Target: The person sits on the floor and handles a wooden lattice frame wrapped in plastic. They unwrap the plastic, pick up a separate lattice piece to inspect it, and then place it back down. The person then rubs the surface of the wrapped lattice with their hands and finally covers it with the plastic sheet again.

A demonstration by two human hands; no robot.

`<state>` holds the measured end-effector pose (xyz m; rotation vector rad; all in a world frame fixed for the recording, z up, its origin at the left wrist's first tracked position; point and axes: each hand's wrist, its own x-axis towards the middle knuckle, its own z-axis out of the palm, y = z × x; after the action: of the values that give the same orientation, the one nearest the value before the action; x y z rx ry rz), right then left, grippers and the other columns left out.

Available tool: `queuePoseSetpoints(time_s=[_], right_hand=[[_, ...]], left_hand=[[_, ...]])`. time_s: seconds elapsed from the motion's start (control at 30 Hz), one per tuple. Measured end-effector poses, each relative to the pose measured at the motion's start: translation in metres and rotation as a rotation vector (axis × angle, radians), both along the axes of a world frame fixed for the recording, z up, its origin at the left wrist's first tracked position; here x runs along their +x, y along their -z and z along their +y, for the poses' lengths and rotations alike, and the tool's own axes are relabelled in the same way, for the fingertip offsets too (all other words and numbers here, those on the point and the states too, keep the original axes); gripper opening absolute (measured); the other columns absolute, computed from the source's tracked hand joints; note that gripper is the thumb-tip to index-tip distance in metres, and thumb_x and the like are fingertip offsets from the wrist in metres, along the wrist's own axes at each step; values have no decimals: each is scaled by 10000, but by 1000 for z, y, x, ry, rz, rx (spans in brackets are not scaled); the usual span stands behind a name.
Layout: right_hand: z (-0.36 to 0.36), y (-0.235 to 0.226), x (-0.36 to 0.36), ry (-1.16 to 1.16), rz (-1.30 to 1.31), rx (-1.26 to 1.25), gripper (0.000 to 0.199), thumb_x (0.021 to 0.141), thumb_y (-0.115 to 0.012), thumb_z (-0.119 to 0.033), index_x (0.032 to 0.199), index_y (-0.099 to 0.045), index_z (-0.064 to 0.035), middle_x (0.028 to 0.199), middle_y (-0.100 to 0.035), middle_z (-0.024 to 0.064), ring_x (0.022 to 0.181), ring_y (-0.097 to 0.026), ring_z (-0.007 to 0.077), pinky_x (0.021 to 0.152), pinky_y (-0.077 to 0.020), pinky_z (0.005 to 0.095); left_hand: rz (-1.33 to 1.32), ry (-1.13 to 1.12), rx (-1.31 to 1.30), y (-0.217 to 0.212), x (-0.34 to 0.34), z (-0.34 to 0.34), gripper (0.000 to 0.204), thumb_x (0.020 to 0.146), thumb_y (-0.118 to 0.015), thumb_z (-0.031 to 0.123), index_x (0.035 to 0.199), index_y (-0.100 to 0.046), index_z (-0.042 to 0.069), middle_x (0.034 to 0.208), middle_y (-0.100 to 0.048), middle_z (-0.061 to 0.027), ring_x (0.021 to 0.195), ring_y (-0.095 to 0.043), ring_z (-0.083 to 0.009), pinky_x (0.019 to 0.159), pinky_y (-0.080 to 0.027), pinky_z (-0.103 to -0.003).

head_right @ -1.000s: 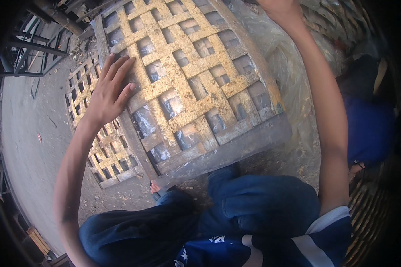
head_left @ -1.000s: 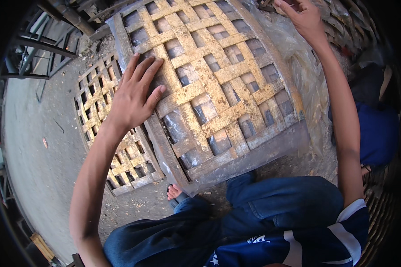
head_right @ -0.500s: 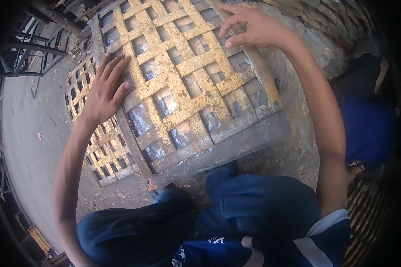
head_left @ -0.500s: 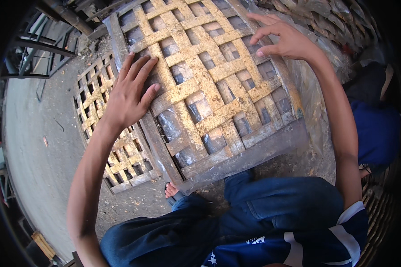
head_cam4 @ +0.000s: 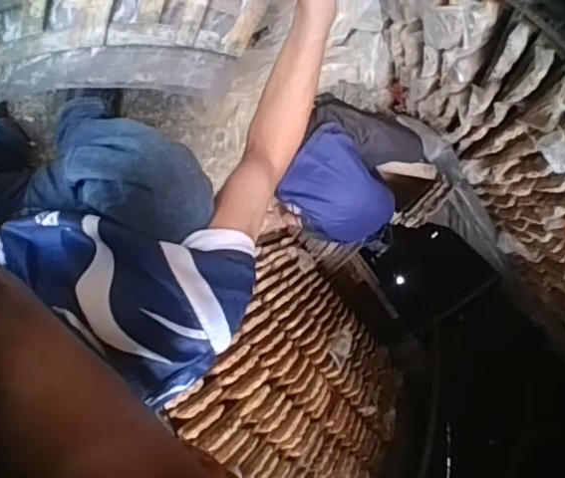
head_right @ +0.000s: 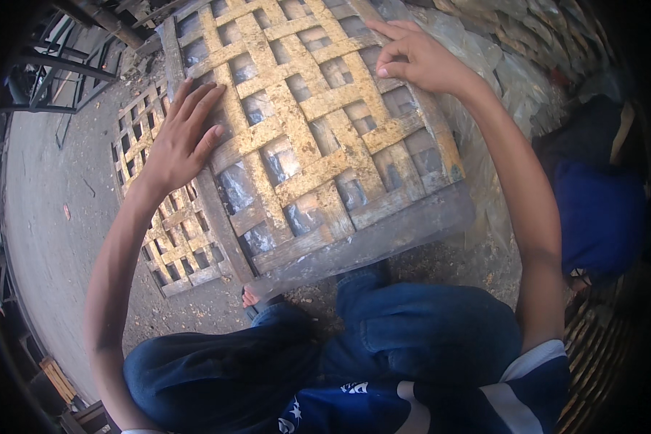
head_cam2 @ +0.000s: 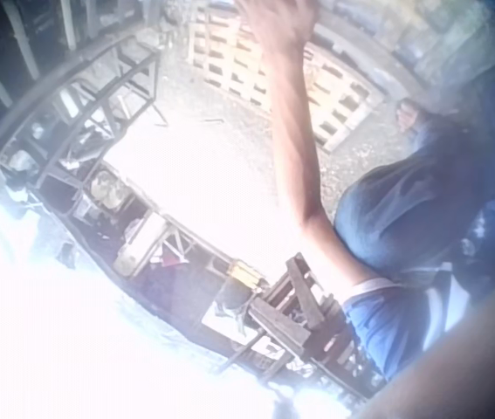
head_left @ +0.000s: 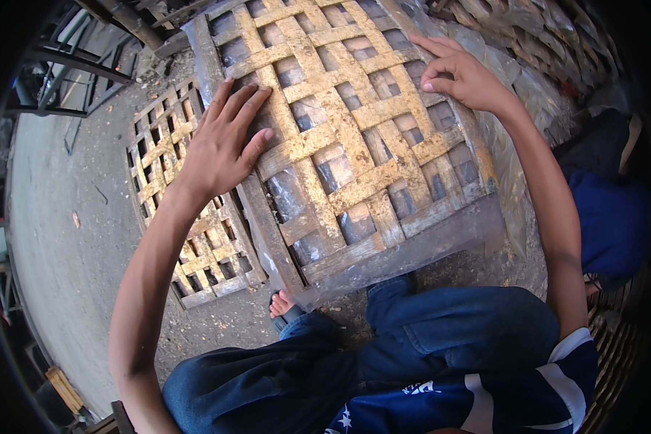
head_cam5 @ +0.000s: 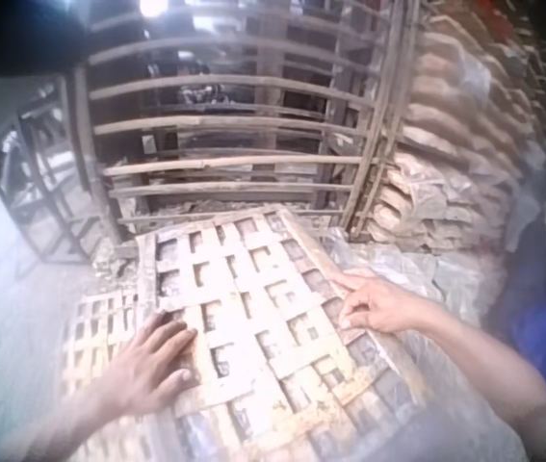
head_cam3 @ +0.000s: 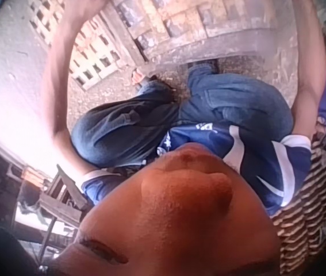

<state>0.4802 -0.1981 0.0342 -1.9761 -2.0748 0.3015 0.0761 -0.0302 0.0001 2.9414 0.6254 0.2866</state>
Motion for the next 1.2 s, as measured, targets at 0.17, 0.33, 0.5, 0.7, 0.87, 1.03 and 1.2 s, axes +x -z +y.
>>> queuePoseSetpoints(time_s=[0.17, 0.33, 0.5, 0.7, 0.87, 1.03, 1.2], right_hand=[[0, 6, 3, 8, 45, 133, 199, 937, -703, -266, 962, -727, -71, 1529, -552, 59, 1436, -450, 295, 1183, -348, 451], [16, -6, 29, 212, 308, 249, 267, 1008, -650, -323, 1007, -689, -59, 1230, -701, 49, 1163, -639, 180, 1059, -463, 354], [18, -3, 113, 467, 520, 78, 285, 1000, -661, -338, 1075, -702, -66, 1128, -722, 51, 1093, -667, 164, 1014, -489, 325], [-21, 24, 118, 425, -649, 313, 334, 960, -671, -307, 1211, -708, -89, 1192, -738, 101, 1130, -694, 299, 1008, -513, 399], [18, -24, 16, 206, -196, 329, 444, 957, -678, -284, 1340, -632, -64, 1405, -611, 176, 1274, -603, 333, 1078, -471, 412], [17, 2, -136, -224, -128, 339, 678, 994, -620, -459, 1549, -441, -113, 1617, -403, 154, 1485, -389, 347, 1238, -306, 474], [-25, 18, -203, -875, -55, 9, 782, 998, -499, -616, 1601, -353, -138, 1679, -295, 116, 1576, -196, 300, 1289, -147, 517]], left_hand=[[6, -10, 13, 2, 0, 0, 671, 1058, -365, 569, 1581, -397, 150, 1609, -402, -154, 1566, -182, -376, 1289, -176, -515], [14, -16, 23, 4, -4, 1, 673, 1062, -357, 565, 1572, -397, 127, 1603, -403, -160, 1563, -182, -386, 1274, -202, -522], [-5, -12, 22, 5, -3, 1, 657, 1062, -375, 549, 1568, -397, 129, 1597, -408, -157, 1559, -186, -399, 1263, -221, -535], [-11, -12, -1, 1, 2, -2, 632, 1061, -408, 517, 1567, -399, 138, 1596, -410, -151, 1558, -187, -403, 1262, -229, -536], [2, -33, 6, 6, -5, 1, 661, 1046, -407, 560, 1573, -406, 161, 1605, -409, -141, 1560, -197, -383, 1282, -207, -526], [-20, -17, -3, 6, -3, 2, 635, 1048, -442, 525, 1569, -413, 163, 1596, -420, -148, 1554, -210, -398, 1279, -215, -518], [-50, -21, 5, 4, -2, -3, 638, 1049, -441, 548, 1566, -407, 175, 1590, -422, -143, 1552, -202, -417, 1255, -253, -542]])
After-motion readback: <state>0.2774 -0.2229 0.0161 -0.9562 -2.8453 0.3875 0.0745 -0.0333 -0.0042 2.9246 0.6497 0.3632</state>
